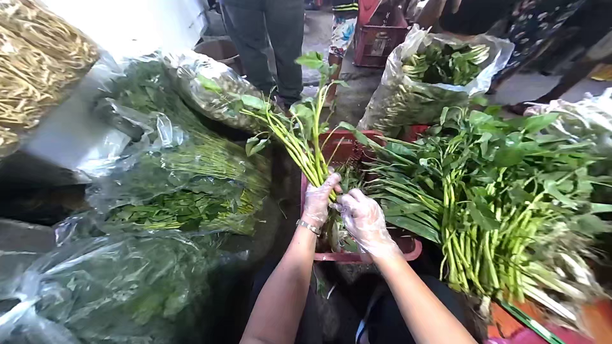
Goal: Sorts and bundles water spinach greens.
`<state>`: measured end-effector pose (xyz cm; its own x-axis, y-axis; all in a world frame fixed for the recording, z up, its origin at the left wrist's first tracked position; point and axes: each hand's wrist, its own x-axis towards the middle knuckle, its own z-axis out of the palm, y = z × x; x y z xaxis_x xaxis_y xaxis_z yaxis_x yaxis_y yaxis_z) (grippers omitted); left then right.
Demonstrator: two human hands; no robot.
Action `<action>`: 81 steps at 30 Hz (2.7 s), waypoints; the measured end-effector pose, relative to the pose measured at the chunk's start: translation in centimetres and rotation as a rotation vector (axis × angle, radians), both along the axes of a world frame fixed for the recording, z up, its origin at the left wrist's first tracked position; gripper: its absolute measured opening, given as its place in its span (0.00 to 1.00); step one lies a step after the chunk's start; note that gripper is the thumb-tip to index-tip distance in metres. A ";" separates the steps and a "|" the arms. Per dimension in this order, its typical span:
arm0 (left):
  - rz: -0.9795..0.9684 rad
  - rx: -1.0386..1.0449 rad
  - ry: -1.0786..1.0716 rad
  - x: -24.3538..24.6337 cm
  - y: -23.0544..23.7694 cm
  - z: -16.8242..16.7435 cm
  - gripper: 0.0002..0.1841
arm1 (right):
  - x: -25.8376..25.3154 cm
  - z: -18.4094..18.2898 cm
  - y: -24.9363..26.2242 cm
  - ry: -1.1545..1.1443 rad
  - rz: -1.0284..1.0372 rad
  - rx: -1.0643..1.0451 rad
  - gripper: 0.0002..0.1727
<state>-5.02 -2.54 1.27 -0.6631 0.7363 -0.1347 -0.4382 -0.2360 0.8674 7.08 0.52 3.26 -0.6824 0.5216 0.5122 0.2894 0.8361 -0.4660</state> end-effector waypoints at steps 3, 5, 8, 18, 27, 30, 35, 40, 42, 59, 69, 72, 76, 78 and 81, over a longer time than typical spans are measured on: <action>-0.022 0.052 -0.152 -0.3 -0.3 -0.1 0.02 | 1.0 1.1 0.7 -0.261 0.046 -0.129 0.13; -0.036 0.024 -0.135 -0.2 -0.5 0.0 0.01 | 1.7 2.0 1.8 -0.338 0.083 -0.337 0.19; -0.050 0.014 -0.007 0.1 -0.3 -0.1 0.03 | 1.9 2.6 2.9 -0.090 0.006 -0.363 0.13; -0.163 -0.440 0.430 2.3 -0.2 1.8 0.22 | -1.8 5.0 4.7 -0.013 -0.079 -0.564 0.08; -0.168 -0.715 0.726 2.8 -0.1 3.1 0.28 | 0.2 3.7 4.5 -0.034 -0.020 -0.742 0.17; -0.194 -0.737 0.795 3.2 0.1 3.0 0.31 | -0.4 3.8 4.3 0.112 -0.115 -0.761 0.11; -0.091 -0.618 0.654 3.1 0.7 1.1 0.27 | -0.8 3.6 4.3 0.153 -0.081 -0.779 0.14; 0.181 -0.280 0.368 1.9 0.1 1.6 0.17 | 1.0 3.0 4.1 -0.121 0.038 -0.616 0.32; 0.212 -0.066 0.278 0.5 0.0 0.9 0.12 | 1.4 2.0 3.0 -0.320 0.103 -0.559 0.31; 0.198 0.055 0.158 -0.5 -1.1 0.7 0.18 | 11.7 4.5 4.7 -0.178 -0.239 -0.432 0.25; 0.114 0.038 0.273 0.8 -0.1 -0.7 0.11 | 28.4 3.9 7.8 0.099 -0.850 -0.548 0.19; 0.080 -0.006 0.284 1.6 0.4 -1.0 0.05 | 25.1 1.3 7.4 -0.265 -0.667 -0.716 0.16; 0.031 -0.011 0.337 2.2 0.6 -1.5 0.05 | 21.5 -1.7 7.3 -0.569 -0.750 -0.680 0.24; 0.017 0.013 0.347 2.2 0.4 -1.5 0.04 | 21.6 -2.1 7.7 -0.574 -0.797 -0.687 0.20; 0.013 0.011 0.324 1.9 0.3 -1.5 0.04 | 22.3 -2.2 8.7 -0.521 -0.838 -0.682 0.19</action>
<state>-3.13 -2.28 -0.26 -0.6796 0.7277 0.0931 -0.1364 -0.2500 0.9586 29.41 9.17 1.02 -0.0436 0.9592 -0.2793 0.9111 -0.0765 -0.4050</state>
